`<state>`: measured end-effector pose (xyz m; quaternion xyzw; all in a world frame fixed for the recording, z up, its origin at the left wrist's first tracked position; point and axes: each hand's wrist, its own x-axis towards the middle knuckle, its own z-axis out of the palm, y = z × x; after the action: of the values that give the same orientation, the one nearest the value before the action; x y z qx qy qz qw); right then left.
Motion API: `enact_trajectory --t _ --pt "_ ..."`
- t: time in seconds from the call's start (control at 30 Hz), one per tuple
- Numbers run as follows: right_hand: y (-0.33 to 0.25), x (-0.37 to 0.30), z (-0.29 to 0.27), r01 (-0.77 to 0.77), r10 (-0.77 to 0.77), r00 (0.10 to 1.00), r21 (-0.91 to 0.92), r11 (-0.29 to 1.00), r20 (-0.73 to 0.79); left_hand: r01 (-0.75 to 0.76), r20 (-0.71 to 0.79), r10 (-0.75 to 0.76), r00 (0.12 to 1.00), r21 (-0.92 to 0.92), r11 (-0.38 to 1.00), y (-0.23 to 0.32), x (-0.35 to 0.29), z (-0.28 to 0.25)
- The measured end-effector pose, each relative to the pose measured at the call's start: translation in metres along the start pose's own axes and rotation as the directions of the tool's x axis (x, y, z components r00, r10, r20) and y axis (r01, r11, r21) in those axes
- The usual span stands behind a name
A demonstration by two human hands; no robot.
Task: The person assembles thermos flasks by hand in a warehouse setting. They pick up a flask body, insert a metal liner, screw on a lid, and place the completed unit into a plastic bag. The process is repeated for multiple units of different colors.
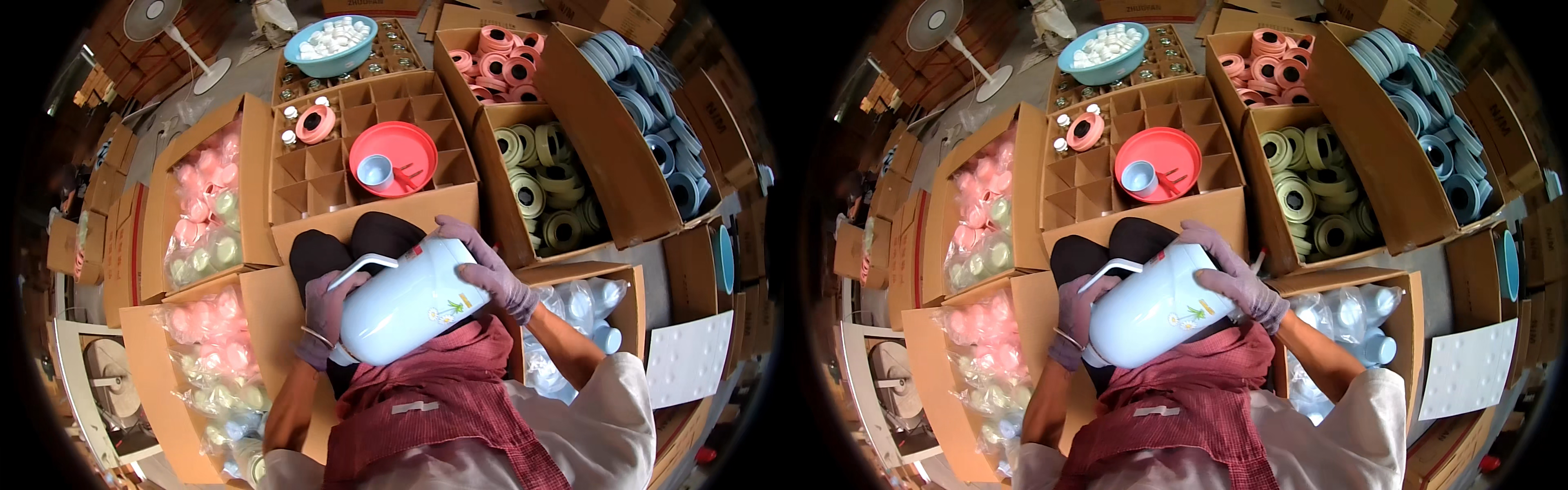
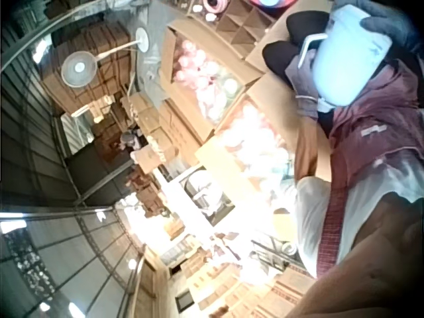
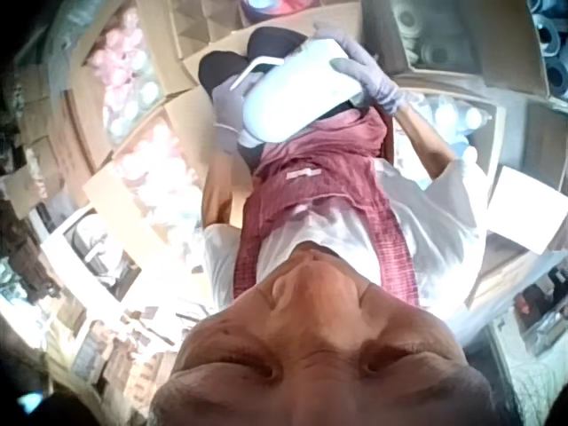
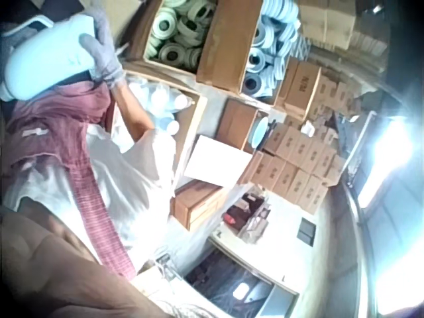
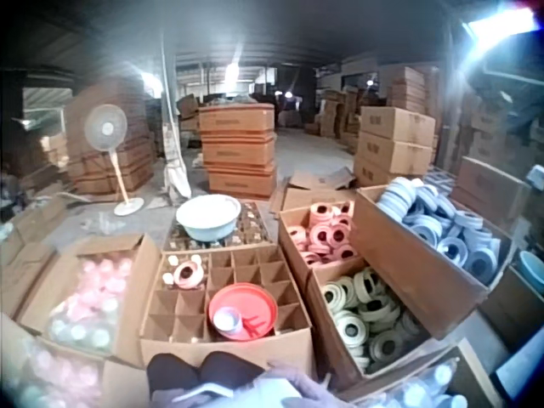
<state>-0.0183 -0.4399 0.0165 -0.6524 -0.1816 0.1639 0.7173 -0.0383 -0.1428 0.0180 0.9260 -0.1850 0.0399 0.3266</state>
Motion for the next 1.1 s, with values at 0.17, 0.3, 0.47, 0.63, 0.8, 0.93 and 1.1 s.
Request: enact_trajectory --t 0.17,0.3,0.47,0.63,0.8,0.93,1.1 --pt "-0.005 0.041 0.016 0.154 -0.154 0.987 -0.006 0.988 0.042 0.327 -0.193 -0.431 0.882 -0.409 0.852 0.002 -0.001 -0.033" --pt "-0.022 0.142 0.015 0.066 -0.043 0.997 0.373 0.925 -0.070 0.340 -0.360 -0.482 0.799 -0.391 0.856 -0.022 -0.018 -0.052" --pt "0.141 0.251 -0.067 -0.073 -0.098 0.987 -0.911 0.405 -0.123 0.094 -0.557 -0.366 0.746 -0.456 0.885 -0.060 0.035 -0.034" --pt "0.184 0.266 -0.051 -0.033 -0.018 0.999 -0.952 0.306 -0.040 -0.255 -0.192 -0.572 0.798 -0.966 -0.031 -0.081 0.100 -0.016" --pt "0.030 0.190 0.013 0.355 -0.520 0.837 -0.892 0.280 0.171 -0.313 -0.023 -0.591 0.806 -0.865 -0.393 -0.089 0.113 -0.005" --pt "-0.012 0.138 0.025 0.463 -0.757 0.591 -0.886 0.035 0.279 -0.249 0.074 -0.532 0.844 -0.823 -0.510 -0.037 0.118 0.018" --pt "-0.016 0.126 0.043 0.325 -0.830 0.556 -0.906 0.270 -0.048 -0.162 0.108 -0.512 0.852 -0.876 -0.454 0.017 0.107 0.047"
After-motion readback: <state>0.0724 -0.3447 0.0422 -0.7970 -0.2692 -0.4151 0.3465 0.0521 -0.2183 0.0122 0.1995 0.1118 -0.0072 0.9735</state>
